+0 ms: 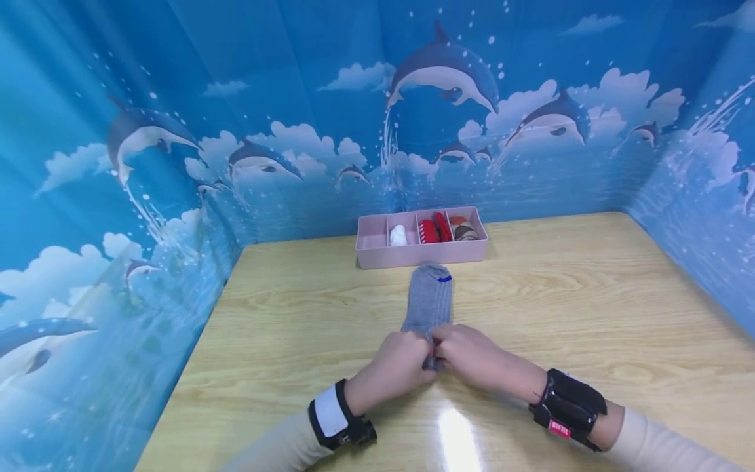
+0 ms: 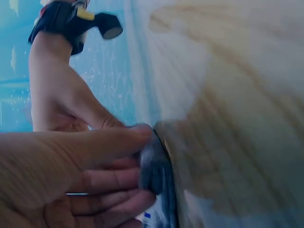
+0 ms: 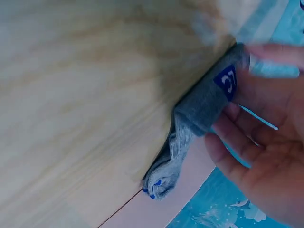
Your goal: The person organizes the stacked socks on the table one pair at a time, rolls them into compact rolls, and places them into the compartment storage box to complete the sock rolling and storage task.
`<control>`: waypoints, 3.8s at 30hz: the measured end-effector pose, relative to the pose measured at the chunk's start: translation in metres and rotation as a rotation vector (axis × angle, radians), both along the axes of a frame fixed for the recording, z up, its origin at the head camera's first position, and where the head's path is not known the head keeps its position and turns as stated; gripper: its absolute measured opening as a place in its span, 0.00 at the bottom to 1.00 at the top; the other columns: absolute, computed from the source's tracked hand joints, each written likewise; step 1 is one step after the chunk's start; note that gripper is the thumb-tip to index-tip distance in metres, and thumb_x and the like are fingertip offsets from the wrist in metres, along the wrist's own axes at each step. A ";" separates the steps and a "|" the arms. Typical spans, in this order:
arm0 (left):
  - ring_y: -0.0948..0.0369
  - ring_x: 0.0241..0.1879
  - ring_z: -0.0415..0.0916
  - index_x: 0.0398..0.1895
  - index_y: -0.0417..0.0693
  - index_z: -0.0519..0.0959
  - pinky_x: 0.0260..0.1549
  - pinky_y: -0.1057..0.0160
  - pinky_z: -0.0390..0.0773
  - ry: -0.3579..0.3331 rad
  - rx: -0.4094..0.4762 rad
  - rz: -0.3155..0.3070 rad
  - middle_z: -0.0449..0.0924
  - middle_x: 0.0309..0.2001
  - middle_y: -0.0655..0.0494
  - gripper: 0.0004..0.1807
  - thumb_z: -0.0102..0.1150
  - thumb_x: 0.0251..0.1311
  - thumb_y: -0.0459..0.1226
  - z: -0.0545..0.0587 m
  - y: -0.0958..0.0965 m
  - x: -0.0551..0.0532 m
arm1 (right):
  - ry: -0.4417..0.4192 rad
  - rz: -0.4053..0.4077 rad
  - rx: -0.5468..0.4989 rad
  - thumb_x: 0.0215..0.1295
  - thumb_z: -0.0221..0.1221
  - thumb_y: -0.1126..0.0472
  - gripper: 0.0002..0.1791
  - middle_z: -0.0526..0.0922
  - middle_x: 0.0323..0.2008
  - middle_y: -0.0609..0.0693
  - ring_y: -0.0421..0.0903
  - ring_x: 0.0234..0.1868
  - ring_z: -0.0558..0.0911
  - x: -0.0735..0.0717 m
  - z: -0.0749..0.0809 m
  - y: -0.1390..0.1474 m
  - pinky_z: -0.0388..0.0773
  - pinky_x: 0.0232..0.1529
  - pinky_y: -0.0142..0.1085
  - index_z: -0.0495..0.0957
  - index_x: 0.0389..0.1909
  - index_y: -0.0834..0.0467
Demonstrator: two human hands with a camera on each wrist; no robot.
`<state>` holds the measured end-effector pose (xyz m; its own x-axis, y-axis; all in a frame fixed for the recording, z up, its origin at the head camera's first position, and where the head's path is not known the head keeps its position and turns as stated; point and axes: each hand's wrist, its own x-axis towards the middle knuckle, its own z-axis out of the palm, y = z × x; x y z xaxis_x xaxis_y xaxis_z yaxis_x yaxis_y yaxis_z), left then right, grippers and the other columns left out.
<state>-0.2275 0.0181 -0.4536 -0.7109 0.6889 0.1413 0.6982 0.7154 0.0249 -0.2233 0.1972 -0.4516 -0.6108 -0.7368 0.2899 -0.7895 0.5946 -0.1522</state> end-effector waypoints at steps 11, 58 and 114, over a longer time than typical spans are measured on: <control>0.70 0.17 0.58 0.13 0.53 0.68 0.16 0.73 0.58 -0.154 0.165 -0.005 0.63 0.17 0.66 0.18 0.68 0.49 0.38 -0.001 -0.010 -0.017 | -0.294 -0.087 -0.066 0.55 0.68 0.70 0.10 0.80 0.24 0.39 0.30 0.25 0.73 -0.014 0.008 0.002 0.74 0.28 0.28 0.81 0.33 0.53; 0.70 0.21 0.62 0.25 0.51 0.77 0.21 0.73 0.61 -0.382 0.067 0.019 0.66 0.19 0.67 0.11 0.73 0.51 0.39 0.013 -0.002 -0.069 | -0.573 -0.051 -0.143 0.56 0.64 0.73 0.07 0.84 0.30 0.47 0.36 0.33 0.79 -0.058 0.011 0.014 0.78 0.35 0.32 0.82 0.35 0.62; 0.63 0.35 0.76 0.49 0.47 0.75 0.34 0.69 0.75 -0.541 0.081 0.053 0.82 0.39 0.54 0.06 0.51 0.76 0.37 0.012 -0.001 -0.084 | -0.070 -0.284 -0.061 0.61 0.69 0.64 0.16 0.78 0.39 0.55 0.44 0.35 0.80 -0.025 -0.013 0.000 0.82 0.36 0.38 0.82 0.47 0.68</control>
